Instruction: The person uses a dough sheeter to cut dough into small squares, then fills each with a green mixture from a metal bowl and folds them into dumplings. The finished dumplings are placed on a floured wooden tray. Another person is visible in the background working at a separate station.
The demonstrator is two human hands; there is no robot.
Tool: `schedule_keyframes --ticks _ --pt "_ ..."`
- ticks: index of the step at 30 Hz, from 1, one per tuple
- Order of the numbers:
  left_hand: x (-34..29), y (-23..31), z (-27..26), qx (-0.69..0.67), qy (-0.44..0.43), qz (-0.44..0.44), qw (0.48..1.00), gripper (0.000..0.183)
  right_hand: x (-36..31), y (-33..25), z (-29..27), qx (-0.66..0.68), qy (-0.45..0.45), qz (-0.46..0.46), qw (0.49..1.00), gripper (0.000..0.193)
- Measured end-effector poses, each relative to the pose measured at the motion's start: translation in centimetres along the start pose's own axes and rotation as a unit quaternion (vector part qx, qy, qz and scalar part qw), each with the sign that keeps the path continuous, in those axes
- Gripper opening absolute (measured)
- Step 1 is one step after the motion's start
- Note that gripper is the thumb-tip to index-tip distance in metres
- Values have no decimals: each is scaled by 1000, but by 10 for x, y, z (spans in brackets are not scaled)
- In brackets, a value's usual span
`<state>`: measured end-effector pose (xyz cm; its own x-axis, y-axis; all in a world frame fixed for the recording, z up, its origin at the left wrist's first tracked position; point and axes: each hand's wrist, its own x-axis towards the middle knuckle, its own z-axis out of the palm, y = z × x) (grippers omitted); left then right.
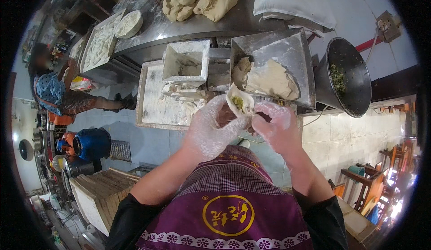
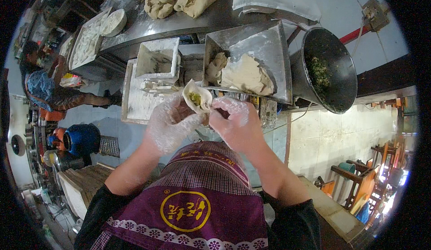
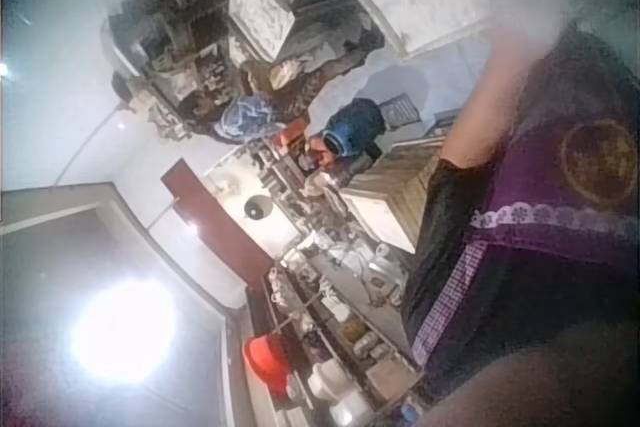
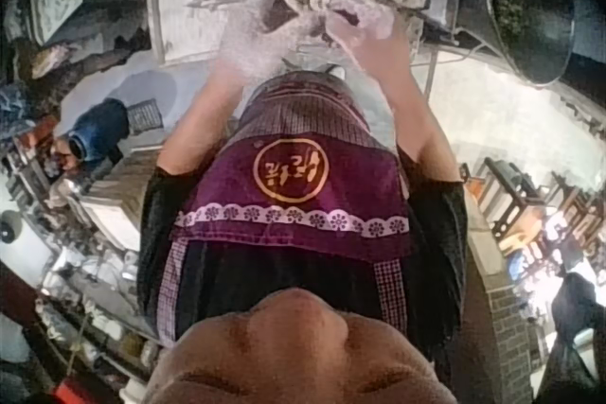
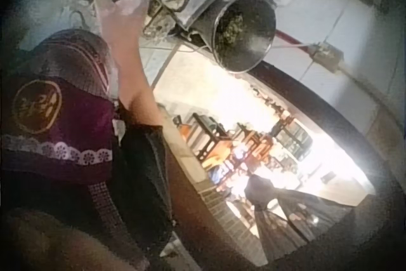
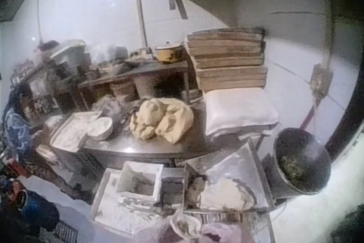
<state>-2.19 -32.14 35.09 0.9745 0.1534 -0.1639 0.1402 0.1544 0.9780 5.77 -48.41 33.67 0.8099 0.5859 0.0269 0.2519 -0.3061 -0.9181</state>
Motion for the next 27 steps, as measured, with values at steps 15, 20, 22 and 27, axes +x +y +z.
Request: schedule_keyframes --ticks 15,20,22,27 --pt "8 -6 7 -71 25 7 997 52 1 2 7 79 49 44 995 35" --pt "11 -9 10 -116 55 -20 992 53 8 -10 -1 247 35 139 958 29" --pt "15 -15 6 -191 44 -39 980 55 11 12 -9 441 46 177 879 27" --pt "16 -8 12 -306 -34 -58 950 53 12 8 -24 479 54 218 848 34"
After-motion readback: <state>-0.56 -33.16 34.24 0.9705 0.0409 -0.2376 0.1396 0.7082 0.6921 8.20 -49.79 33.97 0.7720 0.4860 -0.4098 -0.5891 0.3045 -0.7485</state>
